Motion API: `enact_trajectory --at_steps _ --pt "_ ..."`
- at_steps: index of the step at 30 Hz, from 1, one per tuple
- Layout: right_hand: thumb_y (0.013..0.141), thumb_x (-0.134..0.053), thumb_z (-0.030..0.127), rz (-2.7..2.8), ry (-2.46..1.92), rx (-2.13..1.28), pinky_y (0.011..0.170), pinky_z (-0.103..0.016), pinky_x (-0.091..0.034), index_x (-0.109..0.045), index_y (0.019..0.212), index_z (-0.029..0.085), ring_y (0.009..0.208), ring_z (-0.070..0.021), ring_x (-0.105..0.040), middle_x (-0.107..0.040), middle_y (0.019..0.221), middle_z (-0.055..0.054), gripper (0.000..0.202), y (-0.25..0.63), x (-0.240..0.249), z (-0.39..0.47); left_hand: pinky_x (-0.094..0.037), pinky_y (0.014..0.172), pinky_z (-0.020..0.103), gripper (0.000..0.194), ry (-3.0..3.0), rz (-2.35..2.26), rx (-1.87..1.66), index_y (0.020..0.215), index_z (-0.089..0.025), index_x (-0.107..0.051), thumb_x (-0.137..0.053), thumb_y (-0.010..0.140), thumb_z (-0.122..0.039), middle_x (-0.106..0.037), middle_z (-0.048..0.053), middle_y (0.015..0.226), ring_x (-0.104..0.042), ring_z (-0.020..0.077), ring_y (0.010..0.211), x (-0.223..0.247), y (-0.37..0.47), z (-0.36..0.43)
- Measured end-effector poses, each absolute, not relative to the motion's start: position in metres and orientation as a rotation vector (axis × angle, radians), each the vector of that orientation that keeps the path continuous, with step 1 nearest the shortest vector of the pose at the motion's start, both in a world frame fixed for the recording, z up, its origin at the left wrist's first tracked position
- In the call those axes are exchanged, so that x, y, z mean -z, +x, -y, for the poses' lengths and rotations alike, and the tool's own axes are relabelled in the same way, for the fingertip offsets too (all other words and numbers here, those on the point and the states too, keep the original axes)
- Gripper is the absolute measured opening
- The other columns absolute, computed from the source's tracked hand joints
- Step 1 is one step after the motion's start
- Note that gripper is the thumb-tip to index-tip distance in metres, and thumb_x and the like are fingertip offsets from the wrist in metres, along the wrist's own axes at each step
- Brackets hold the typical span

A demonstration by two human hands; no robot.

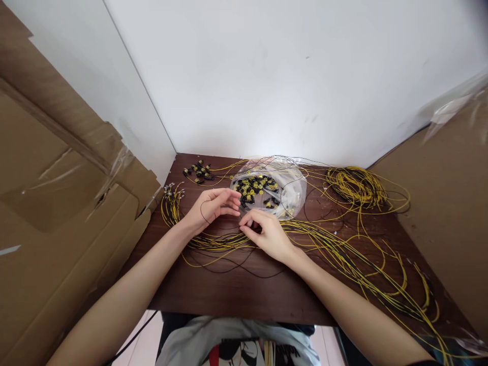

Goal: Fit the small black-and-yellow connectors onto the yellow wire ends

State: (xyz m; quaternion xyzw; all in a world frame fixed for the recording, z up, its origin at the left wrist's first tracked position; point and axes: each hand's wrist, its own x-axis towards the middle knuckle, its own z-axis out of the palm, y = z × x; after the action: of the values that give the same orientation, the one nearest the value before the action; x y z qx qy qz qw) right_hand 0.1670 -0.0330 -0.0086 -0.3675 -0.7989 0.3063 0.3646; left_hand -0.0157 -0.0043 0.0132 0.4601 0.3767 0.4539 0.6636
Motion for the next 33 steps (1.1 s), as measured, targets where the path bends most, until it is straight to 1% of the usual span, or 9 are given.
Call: enact_trajectory --at_steps 3,5,8,11,18,21,24,28,33 --pt "0.080 -0.056 0.015 1.960 -0.995 -0.845 0.060 -0.023 -0.043 -0.061 0.078 0.017 0.062 -0.0117 -0.055 -0.060 0.068 0.000 0.006 0.1676 0.0108 0.0312 -0.055 0.081 0.033 0.033 1.104 -0.893 -1.017 0.092 -0.010 -0.068 -0.078 0.064 -0.023 -0.069 0.008 0.087 -0.065 0.0169 0.083 -0.0133 -0.0154 0.0049" --pt "0.079 -0.056 0.015 1.898 -1.015 -0.886 0.058 -0.022 -0.043 -0.062 0.079 0.017 0.060 -0.0111 -0.055 -0.060 0.067 0.001 0.006 0.1680 0.0123 0.0301 -0.053 0.084 0.034 0.035 1.156 -0.934 -0.984 0.093 -0.011 -0.068 -0.079 0.061 -0.021 -0.070 0.008 0.092 -0.065 0.0176 0.086 -0.0126 -0.0160 0.0049" --pt "0.079 -0.056 0.016 1.852 -1.018 -0.924 0.057 -0.022 -0.044 -0.062 0.080 0.017 0.060 -0.0110 -0.056 -0.062 0.068 0.000 0.007 0.1683 0.0138 0.0292 -0.053 0.078 0.031 0.031 1.251 -0.996 -0.909 0.091 -0.011 -0.069 -0.076 0.065 -0.025 -0.070 0.008 0.090 -0.065 0.0149 0.076 -0.0105 -0.0170 0.0044" --pt "0.079 -0.057 0.017 1.860 -1.020 -0.923 0.057 -0.023 -0.044 -0.063 0.080 0.017 0.060 -0.0114 -0.056 -0.063 0.069 0.000 0.006 0.1679 0.0134 0.0297 -0.052 0.066 0.027 0.026 1.361 -0.994 -0.817 0.085 -0.011 -0.070 -0.072 0.069 -0.030 -0.068 0.006 0.079 -0.061 0.0124 0.063 -0.0084 -0.0167 0.0041" --pt "0.079 -0.057 0.016 1.929 -0.999 -0.881 0.061 -0.023 -0.045 -0.063 0.079 0.017 0.062 -0.0116 -0.056 -0.062 0.069 0.000 0.006 0.1673 0.0106 0.0320 -0.047 0.057 0.022 0.024 1.526 -0.919 -0.783 0.073 -0.011 -0.067 -0.068 0.072 -0.035 -0.064 0.004 0.074 -0.055 0.0092 0.056 -0.0103 -0.0132 0.0061" --pt "0.078 -0.057 0.015 1.921 -1.016 -0.871 0.061 -0.023 -0.045 -0.063 0.079 0.017 0.062 -0.0114 -0.056 -0.062 0.070 0.000 0.007 0.1680 0.0105 0.0313 -0.048 0.055 0.022 0.026 1.460 -0.957 -0.853 0.074 -0.011 -0.065 -0.068 0.073 -0.036 -0.063 0.004 0.071 -0.054 0.0084 0.054 -0.0130 -0.0130 0.0064" --pt "0.078 -0.056 0.014 1.924 -1.034 -0.863 0.060 -0.023 -0.045 -0.063 0.077 0.017 0.061 -0.0113 -0.056 -0.062 0.068 0.000 0.007 0.1684 0.0107 0.0304 -0.049 0.054 0.021 0.025 1.316 -0.965 -1.058 0.076 -0.011 -0.061 -0.066 0.076 -0.035 -0.061 0.003 0.071 -0.054 0.0077 0.055 -0.0134 -0.0145 0.0040" --pt "0.078 -0.056 0.014 1.935 -1.057 -0.833 0.059 -0.023 -0.045 -0.063 0.076 0.017 0.061 -0.0120 -0.056 -0.062 0.068 -0.001 0.007 0.1682 0.0109 0.0303 -0.053 0.056 0.023 0.024 1.097 -0.908 -1.314 0.079 -0.012 -0.058 -0.067 0.076 -0.034 -0.062 0.003 0.078 -0.056 0.0081 0.060 -0.0110 -0.0189 -0.0007" --pt "0.078 -0.055 0.012 1.955 -1.062 -0.803 0.061 -0.024 -0.044 -0.063 0.076 0.016 0.062 -0.0125 -0.056 -0.061 0.067 -0.001 0.008 0.1680 0.0100 0.0309 -0.058 0.069 0.030 0.031 1.151 -0.948 -1.076 0.091 -0.011 -0.065 -0.073 0.070 -0.033 -0.067 0.006 0.083 -0.065 0.0143 0.071 -0.0074 -0.0197 -0.0003"
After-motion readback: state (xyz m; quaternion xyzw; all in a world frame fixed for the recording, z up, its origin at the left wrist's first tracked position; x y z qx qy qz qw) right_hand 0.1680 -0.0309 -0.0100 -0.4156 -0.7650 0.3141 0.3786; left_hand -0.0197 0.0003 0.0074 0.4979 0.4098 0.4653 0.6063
